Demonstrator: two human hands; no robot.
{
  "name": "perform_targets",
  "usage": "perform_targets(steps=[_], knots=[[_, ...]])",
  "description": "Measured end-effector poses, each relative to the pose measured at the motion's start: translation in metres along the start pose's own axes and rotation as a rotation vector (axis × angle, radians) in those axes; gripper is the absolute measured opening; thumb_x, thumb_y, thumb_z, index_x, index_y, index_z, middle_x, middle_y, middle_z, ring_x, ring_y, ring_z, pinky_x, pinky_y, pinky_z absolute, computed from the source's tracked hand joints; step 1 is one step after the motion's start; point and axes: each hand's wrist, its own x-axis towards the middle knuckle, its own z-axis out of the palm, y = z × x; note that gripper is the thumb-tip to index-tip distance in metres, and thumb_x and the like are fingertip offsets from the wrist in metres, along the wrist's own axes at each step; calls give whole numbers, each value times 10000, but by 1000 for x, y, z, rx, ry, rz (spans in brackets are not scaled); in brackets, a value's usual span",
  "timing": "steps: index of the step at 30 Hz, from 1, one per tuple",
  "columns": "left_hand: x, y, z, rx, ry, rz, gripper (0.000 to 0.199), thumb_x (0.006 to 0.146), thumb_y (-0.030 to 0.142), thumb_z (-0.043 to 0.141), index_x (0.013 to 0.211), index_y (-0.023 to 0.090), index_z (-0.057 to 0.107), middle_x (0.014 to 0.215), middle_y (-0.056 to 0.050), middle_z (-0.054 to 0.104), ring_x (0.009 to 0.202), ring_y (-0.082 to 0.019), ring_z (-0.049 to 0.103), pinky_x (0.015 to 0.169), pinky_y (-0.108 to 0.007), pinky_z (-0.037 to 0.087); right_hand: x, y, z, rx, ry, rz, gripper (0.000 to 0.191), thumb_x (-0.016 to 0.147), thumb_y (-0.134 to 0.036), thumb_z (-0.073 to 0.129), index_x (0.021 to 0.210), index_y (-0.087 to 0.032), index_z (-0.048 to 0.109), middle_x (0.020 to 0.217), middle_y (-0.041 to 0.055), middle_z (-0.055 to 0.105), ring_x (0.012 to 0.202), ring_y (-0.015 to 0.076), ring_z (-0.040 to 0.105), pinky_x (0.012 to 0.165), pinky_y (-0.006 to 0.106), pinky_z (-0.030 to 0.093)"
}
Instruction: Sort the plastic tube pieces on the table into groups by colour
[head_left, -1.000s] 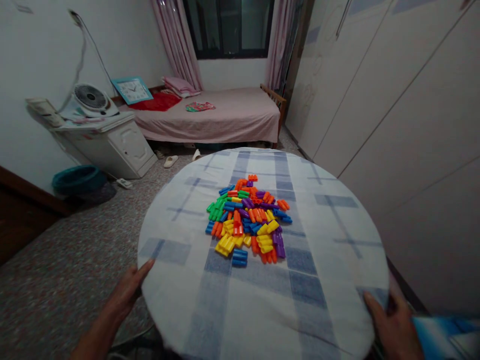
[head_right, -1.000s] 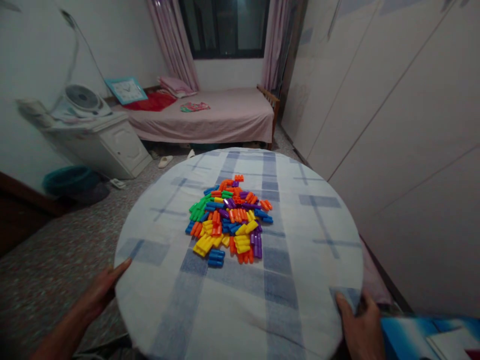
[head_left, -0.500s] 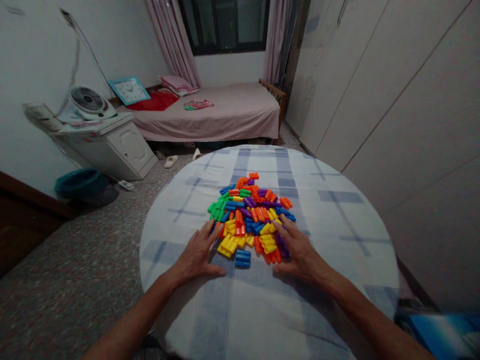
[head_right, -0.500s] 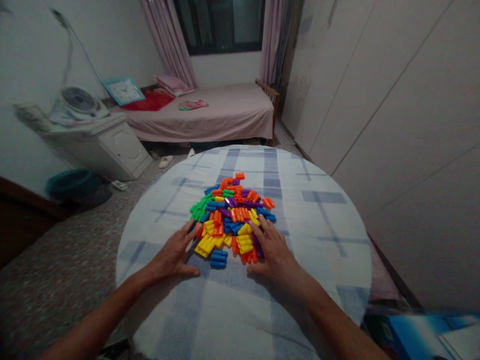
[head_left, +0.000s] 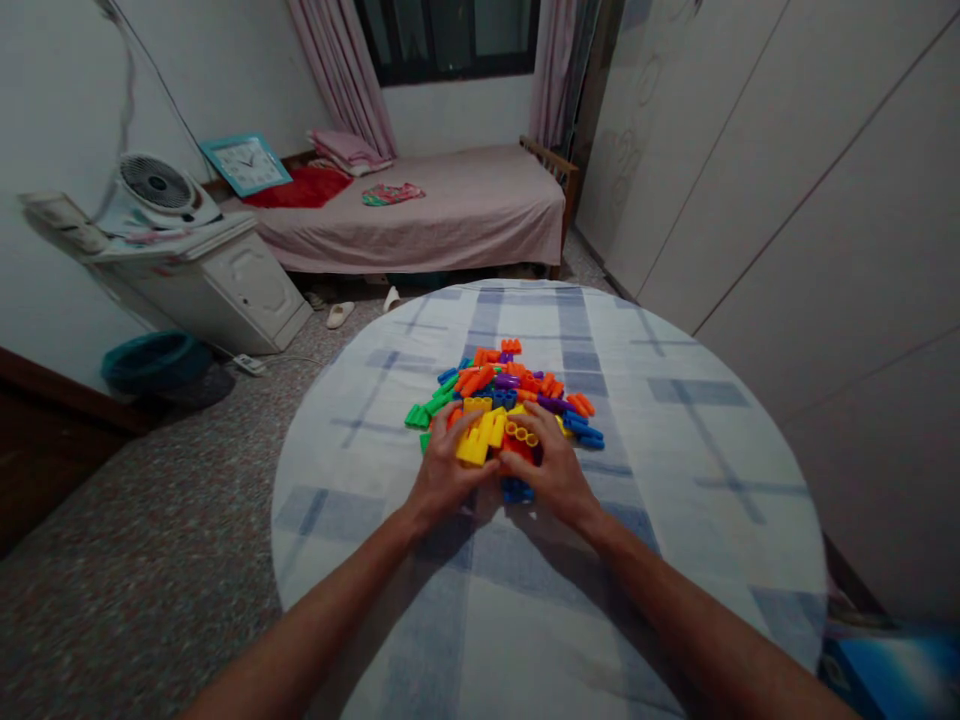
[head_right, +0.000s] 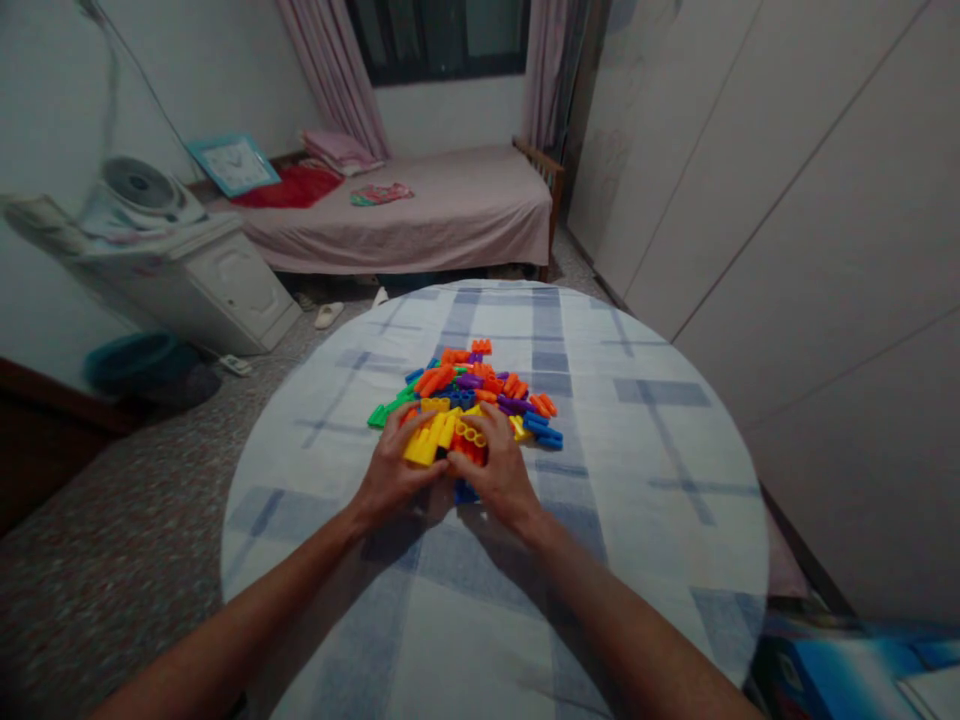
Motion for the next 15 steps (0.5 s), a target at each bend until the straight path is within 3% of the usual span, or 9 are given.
perform_targets(steps=[4,8,12,15], knots=[[45,12,0,-28,86,-42,589,685,365,718,1216,227,503,1297,-90,405,1246,-258,409,1074,-432,331,42,-2,-5,144,96,96,335,758,-358,604,1056,-204,603,1224,74,535,1176,216,475,1044,406,344],[76,14,-1,-2,49,-49,692,690,407,713,1295,217,436,1386,-116,324,1312,-283,336,1090,-440,302,71,-2,-13,208,75,86,396,772,-371,580,1135,-212,566,1259,65,517,1169,200,480,1016,385,376],[78,3,-13,72,-33,-13,740,723,457,674,1361,236,369,1489,-117,185,1357,-305,268,1076,-450,323,73,7,-34,56,39,2,434,809,-397,540,1201,-212,528,1299,82,496,1223,207,440,1050,404,335],[63,-22,-34,163,-31,-20,685,772,481,609,1364,230,372,1505,-116,177,1377,-301,228,1093,-464,292,60,31,-59,-131,107,-12,457,844,-443,482,1232,-203,511,1330,108,471,1263,225,402,1073,432,301]])
